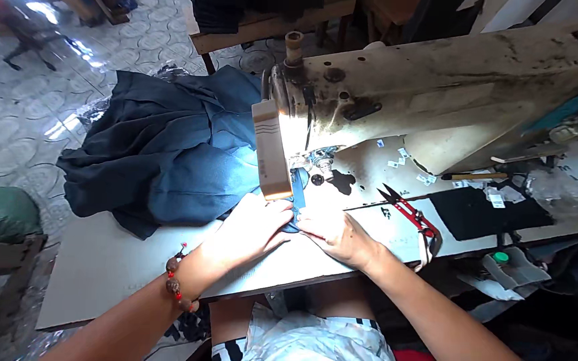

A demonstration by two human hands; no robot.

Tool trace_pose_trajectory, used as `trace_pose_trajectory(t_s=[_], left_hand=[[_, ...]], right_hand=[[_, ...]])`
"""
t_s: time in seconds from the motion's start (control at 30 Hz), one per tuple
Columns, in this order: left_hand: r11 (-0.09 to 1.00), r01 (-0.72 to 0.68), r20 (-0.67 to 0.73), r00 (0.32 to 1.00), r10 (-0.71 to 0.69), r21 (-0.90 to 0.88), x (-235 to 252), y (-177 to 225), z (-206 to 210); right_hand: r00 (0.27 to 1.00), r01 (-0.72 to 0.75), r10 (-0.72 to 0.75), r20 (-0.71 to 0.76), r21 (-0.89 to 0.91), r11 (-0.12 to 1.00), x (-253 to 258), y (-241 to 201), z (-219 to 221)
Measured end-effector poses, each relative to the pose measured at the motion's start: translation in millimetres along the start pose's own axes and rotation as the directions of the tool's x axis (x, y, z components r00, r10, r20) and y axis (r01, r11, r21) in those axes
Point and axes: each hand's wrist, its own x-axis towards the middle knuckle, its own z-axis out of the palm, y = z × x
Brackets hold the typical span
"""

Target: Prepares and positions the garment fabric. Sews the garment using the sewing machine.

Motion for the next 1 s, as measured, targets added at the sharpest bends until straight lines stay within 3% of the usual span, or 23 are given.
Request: trace_pose_trajectory(t_s=[0.33, 0.53, 0.63, 0.73, 0.8, 0.93, 1.0], left_hand=[[0.969, 0.246, -0.05, 0.968, -0.246, -0.015, 13.3, -11.6, 15.5], [0.929, 0.366, -0.037, 0.929, -0.368, -0.055, 21.0, -16.7, 29.4], [0.918, 0.389, -0.027, 0.92, -0.392, -0.071, 22.0, -16.1, 30.1], [0.91, 0.405, -0.008, 0.913, -0.407, -0.085, 21.5, -17.1, 32.0], [0.904, 0.419, -0.028, 0.906, -0.423, -0.088, 23.3, -17.8, 34.2], [0.9, 0.43, -0.049, 0.9, -0.434, -0.075, 23.7, -15.2, 35.8], [0.907, 0.416, -0.069, 0.905, -0.42, -0.063, 22.1, -13.9, 36.6]], right_hand=[[1.0, 0.028, -0.028, -0.008, 0.016, 0.999, 36.0, 35.4, -1.7], [0.985, -0.173, 0.174, 0.013, -0.064, 0.983, 28.6, 26.0, -23.6], [0.925, -0.354, 0.312, -0.215, -0.198, 0.914, -0.1, 21.8, -94.8], [0.762, -0.623, 0.46, -0.456, -0.323, 0.713, -43.7, 40.4, -172.2], [0.675, -0.712, 0.475, -0.565, -0.327, 0.622, -79.0, 62.8, -188.5], [0.672, -0.723, 0.523, -0.524, -0.313, 0.616, -127.5, 84.7, -161.3], [0.68, -0.729, 0.579, -0.45, -0.329, 0.6, -125.7, 83.6, -171.2]])
